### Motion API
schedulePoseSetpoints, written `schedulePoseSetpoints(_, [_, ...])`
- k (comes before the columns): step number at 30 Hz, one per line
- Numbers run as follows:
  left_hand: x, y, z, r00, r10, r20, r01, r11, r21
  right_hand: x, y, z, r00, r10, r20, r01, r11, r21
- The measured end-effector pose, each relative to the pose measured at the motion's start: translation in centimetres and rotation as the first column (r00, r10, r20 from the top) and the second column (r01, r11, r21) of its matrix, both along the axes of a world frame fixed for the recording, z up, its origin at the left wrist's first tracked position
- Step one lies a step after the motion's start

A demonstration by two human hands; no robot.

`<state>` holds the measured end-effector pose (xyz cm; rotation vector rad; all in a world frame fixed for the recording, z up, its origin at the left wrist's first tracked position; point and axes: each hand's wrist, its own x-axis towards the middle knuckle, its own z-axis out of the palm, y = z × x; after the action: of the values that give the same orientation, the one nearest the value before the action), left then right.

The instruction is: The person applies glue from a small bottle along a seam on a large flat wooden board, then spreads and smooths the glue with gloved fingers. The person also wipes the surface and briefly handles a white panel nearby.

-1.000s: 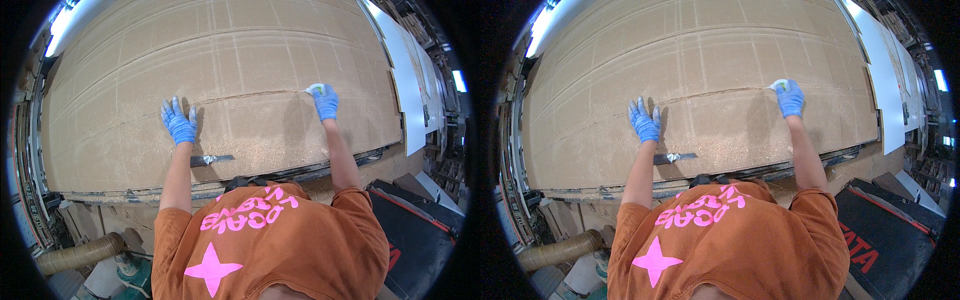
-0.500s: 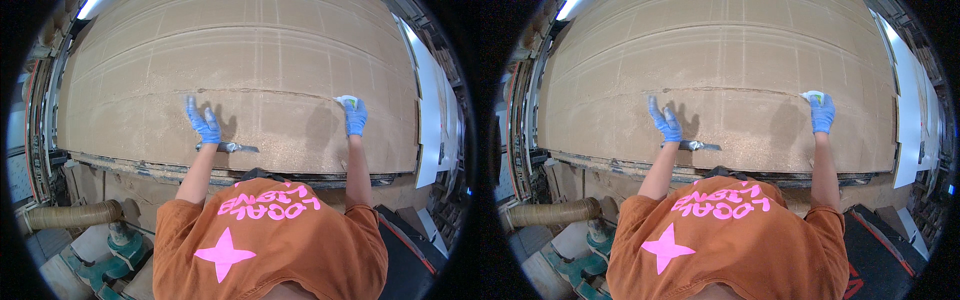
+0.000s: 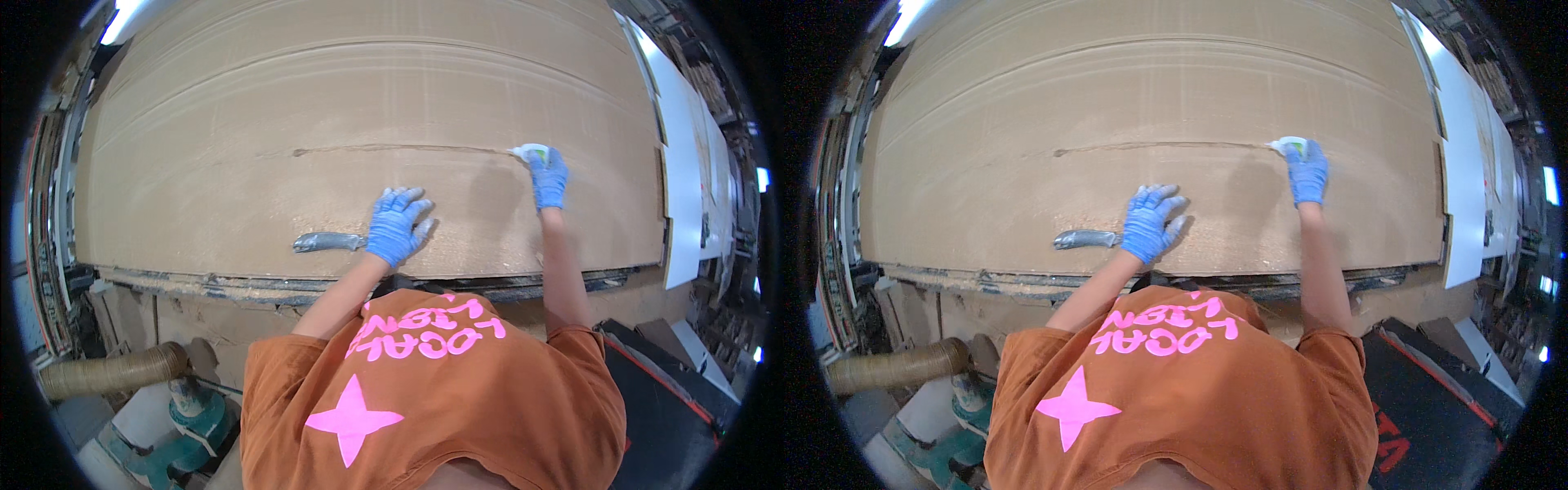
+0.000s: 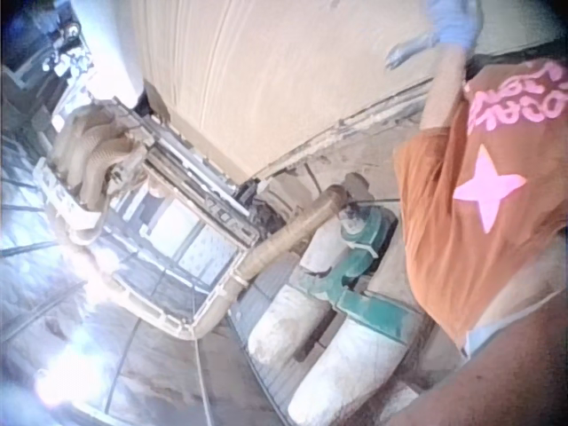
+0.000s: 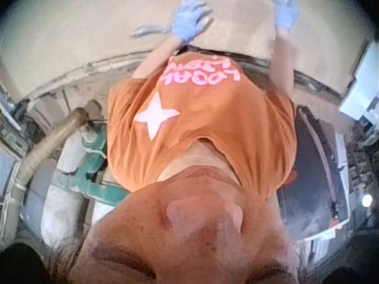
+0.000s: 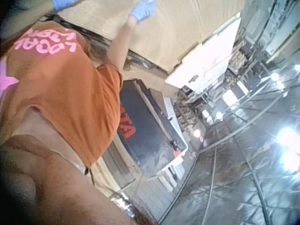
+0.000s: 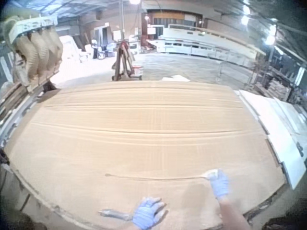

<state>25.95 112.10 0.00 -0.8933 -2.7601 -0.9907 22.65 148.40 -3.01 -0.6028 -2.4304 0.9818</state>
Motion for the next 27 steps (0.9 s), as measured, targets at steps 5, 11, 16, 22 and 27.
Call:
schedulePoseSetpoints(5, [-0.1,-0.2,-0.7,1.0,-0.011,0.008,0.011,1.0,0.016,-0.4,-2.2,2.3,0.994,0.044,0.101,-0.043,0.999,-0.017])
schedulePoseSetpoints(11, [0.0,-0.1,-0.9,1.0,-0.005,-0.014,0.006,1.0,0.031,-0.9,-3.0,1.8,0.989,0.091,0.113,-0.093,0.996,0.017])
schedulePoseSetpoints(16, [-0.1,-0.3,-1.3,0.999,-0.011,-0.03,0.012,0.999,0.03,-1.2,-4.6,3.4,0.996,0.037,0.085,-0.045,0.994,0.104])
schedulePoseSetpoints(22, [0.0,-0.2,-1.0,1.0,-0.009,-0.02,0.009,1.0,0.023,-1.1,-3.9,3.1,0.992,0.008,0.127,-0.033,0.98,0.194])
schedulePoseSetpoints(27, [0.0,-0.1,-0.7,1.0,-0.015,-0.019,0.015,1.0,0.025,-1.0,-2.8,1.5,1.0,0.01,0.029,-0.016,0.975,0.22])
